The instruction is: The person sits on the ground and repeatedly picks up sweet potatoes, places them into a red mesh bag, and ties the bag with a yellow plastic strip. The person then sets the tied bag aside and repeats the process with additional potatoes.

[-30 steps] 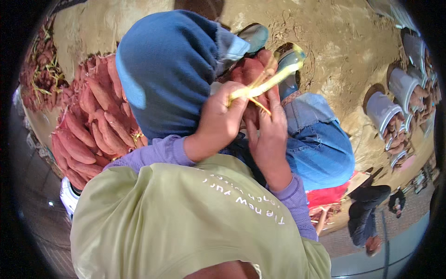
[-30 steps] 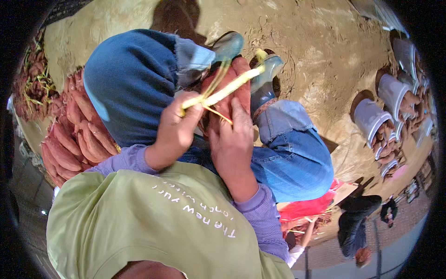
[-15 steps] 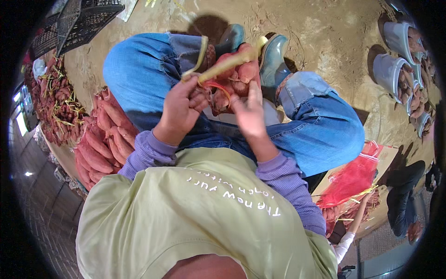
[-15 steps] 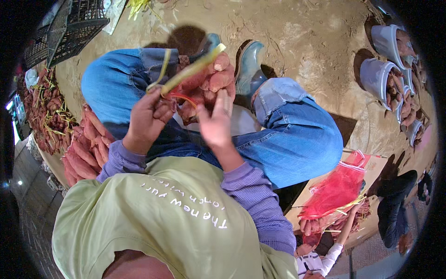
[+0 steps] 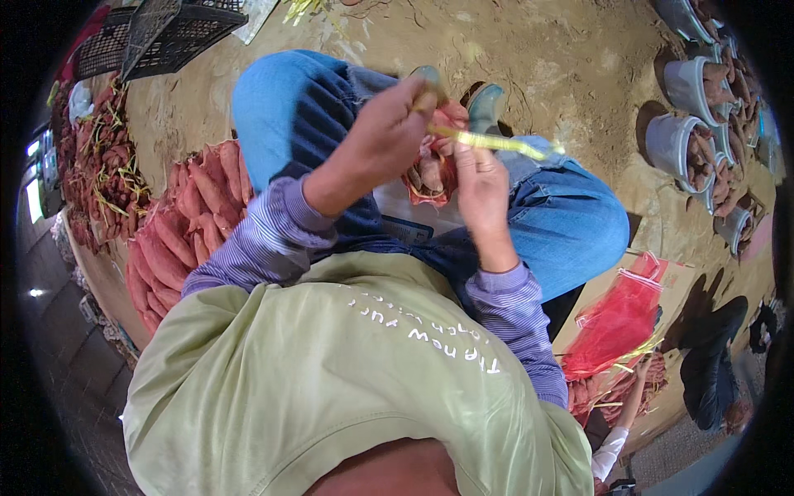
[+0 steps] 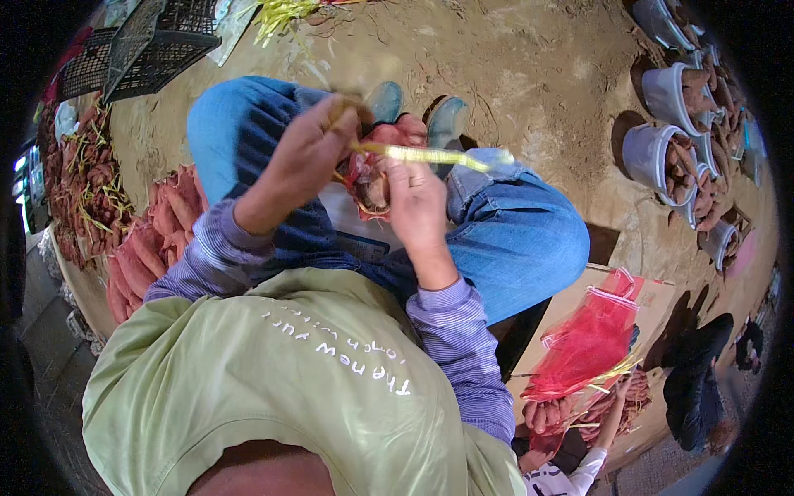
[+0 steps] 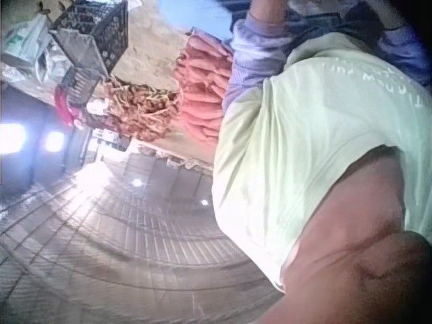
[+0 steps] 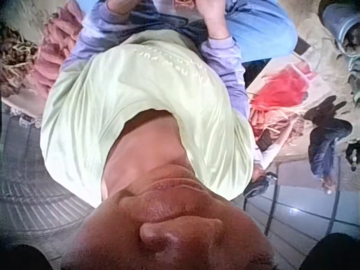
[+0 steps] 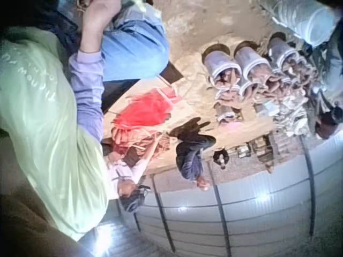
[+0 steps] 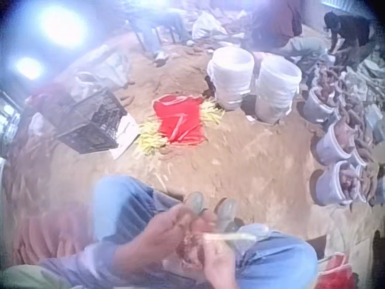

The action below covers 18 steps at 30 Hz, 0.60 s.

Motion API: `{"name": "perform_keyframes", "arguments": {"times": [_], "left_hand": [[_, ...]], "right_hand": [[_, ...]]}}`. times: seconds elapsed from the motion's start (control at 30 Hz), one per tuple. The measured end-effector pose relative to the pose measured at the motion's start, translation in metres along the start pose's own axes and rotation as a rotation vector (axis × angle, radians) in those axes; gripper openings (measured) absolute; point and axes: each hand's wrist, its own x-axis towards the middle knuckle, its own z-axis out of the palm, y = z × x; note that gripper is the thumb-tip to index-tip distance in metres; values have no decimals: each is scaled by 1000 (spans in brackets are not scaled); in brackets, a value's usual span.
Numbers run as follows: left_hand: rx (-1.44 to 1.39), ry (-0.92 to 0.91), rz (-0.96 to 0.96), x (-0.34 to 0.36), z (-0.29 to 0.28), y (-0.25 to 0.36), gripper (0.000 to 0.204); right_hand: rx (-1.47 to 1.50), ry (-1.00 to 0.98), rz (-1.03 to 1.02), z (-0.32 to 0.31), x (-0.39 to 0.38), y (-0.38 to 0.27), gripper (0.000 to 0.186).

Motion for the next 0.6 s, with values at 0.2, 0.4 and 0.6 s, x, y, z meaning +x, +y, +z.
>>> {"name": "perform_keyframes", "arguments": {"times": [0.2, 0.4, 0.6], "left_hand": [[170, -79, 312, 15, -4, 28, 23], [336, -67, 656, 17, -4, 43, 30], [275, -2, 437, 24, -8, 79, 49]], "right_hand": [[288, -64, -96, 3, 15, -37, 34], [121, -302, 63, -4, 19, -38, 31], [105, -236, 57, 4, 7, -59, 39]]}}
